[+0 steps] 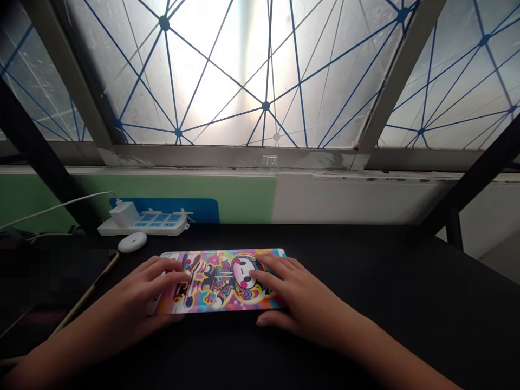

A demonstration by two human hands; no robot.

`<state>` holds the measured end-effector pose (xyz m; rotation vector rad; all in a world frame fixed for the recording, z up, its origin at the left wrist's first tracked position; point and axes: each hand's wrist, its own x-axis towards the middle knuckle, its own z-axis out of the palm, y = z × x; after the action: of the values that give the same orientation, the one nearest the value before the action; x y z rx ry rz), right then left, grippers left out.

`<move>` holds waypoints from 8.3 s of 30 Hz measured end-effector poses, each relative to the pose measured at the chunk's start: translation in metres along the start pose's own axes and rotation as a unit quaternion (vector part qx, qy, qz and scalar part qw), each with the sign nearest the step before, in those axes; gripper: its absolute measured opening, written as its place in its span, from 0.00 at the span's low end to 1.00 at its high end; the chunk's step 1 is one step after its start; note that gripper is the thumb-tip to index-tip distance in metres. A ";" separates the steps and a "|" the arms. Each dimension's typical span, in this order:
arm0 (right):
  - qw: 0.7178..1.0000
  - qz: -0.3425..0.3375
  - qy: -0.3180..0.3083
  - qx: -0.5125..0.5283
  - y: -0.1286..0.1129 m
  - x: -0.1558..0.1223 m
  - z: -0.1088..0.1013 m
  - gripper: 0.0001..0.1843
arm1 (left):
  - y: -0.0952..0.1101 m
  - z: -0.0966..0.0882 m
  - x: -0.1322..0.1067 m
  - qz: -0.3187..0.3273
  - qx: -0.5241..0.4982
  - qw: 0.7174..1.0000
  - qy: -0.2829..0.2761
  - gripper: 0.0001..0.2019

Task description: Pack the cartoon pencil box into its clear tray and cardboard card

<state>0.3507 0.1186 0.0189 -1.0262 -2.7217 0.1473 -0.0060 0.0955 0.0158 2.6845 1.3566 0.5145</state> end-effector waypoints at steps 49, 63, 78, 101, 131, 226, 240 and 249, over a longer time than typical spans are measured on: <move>0.997 0.040 -0.052 -0.029 -0.037 0.021 0.001 0.53 | 0.028 0.014 0.021 -0.062 0.039 0.997 -0.025 0.34; 0.996 0.037 -0.072 -0.029 -0.002 0.006 0.003 0.34 | -0.002 -0.003 0.011 -0.148 0.001 0.985 -0.085 0.30; 0.976 0.030 0.132 -0.171 -0.028 -0.015 -0.035 0.34 | -0.033 -0.009 0.016 -0.158 0.013 0.986 -0.054 0.29; 0.993 -0.061 0.034 0.097 -0.120 0.073 0.046 0.17 | -0.016 0.009 0.036 -0.105 0.081 0.991 -0.003 0.26; 0.989 0.144 0.033 0.030 0.028 0.087 0.014 0.31 | -0.017 0.011 0.038 -0.108 0.065 0.992 0.019 0.27; 0.987 0.138 0.071 -0.041 -0.045 -0.008 0.004 0.18 | 0.029 0.024 -0.076 -0.192 -0.197 0.960 0.054 0.43; 0.990 0.096 0.094 -0.047 -0.092 0.058 0.027 0.09 | 0.039 0.010 -0.070 -0.224 -0.220 0.948 0.047 0.51; 0.950 -0.097 0.282 -0.092 -0.111 0.029 0.005 0.06 | 0.023 0.003 -0.079 -0.196 -0.201 0.959 -0.042 0.37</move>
<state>0.2574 0.0546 0.0380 -0.6934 -2.3099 -0.3822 -0.0308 0.0188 -0.0019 2.0298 1.5136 0.5513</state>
